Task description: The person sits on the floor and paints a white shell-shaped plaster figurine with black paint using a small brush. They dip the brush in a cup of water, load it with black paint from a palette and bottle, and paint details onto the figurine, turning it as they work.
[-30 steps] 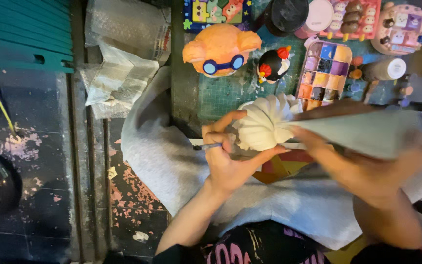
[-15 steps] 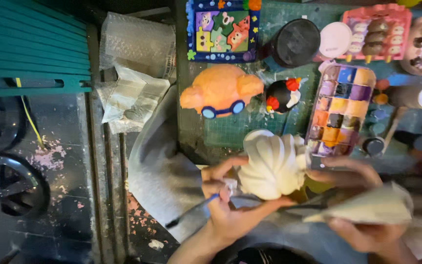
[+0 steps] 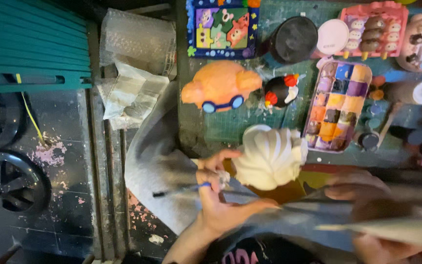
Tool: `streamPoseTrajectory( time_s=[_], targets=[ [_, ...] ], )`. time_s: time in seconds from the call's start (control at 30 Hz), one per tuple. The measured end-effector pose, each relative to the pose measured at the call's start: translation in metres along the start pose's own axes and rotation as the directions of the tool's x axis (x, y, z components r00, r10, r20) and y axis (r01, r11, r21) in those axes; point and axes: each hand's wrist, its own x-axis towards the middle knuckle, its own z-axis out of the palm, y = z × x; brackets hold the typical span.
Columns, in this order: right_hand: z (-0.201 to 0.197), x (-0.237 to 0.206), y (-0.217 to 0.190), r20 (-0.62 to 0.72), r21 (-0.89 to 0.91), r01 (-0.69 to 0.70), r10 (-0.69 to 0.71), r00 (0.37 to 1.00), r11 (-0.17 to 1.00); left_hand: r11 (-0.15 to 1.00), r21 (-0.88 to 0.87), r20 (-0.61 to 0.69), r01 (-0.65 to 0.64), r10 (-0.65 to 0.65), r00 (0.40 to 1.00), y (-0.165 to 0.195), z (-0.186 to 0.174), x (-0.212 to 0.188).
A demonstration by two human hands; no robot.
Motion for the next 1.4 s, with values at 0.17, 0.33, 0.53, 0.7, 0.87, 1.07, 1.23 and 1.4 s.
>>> streamPoseTrajectory(
  time_s=[0.17,0.33,0.53,0.7,0.87,1.07,1.23,1.4],
  targets=[
    [0.040,-0.045,-0.017,0.337,-0.004,-0.066,0.064,0.939,0.998,0.974,-0.223,-0.163,0.023,-0.060,0.985,0.003,-0.054,-0.016],
    [0.171,-0.056,0.009,0.481,0.102,-0.888,0.759,0.438,0.448,0.935,-0.325,-0.136,0.144,-0.197,0.971,0.029,-0.118,-0.028],
    [0.247,-0.010,0.070,0.343,0.713,-0.658,0.699,0.628,0.241,0.939,0.103,0.093,0.328,-0.338,0.937,0.062,-0.124,-0.042],
    [0.250,-0.008,0.056,0.290,0.822,-0.548,0.717,0.633,0.152,0.929,-0.025,0.298,0.370,-0.347,0.890,0.065,-0.095,-0.054],
    [0.211,-0.041,0.035,0.326,0.685,-0.598,0.559,0.762,0.415,0.861,-0.159,0.461,0.482,-0.367,0.808,0.047,-0.065,-0.069],
    [0.186,-0.063,0.064,0.424,0.758,-0.363,0.014,0.906,0.542,0.698,-0.386,0.583,0.603,-0.322,0.746,0.024,-0.023,-0.087],
    [0.112,-0.144,0.076,0.075,0.323,-0.210,0.196,0.978,0.923,0.609,-0.406,0.632,0.682,-0.352,0.690,0.047,-0.008,-0.098],
    [-0.003,-0.176,0.058,0.146,-0.212,0.246,-0.218,0.965,0.946,0.590,-0.428,0.754,0.684,-0.184,0.631,0.073,0.022,-0.093]
  ],
)
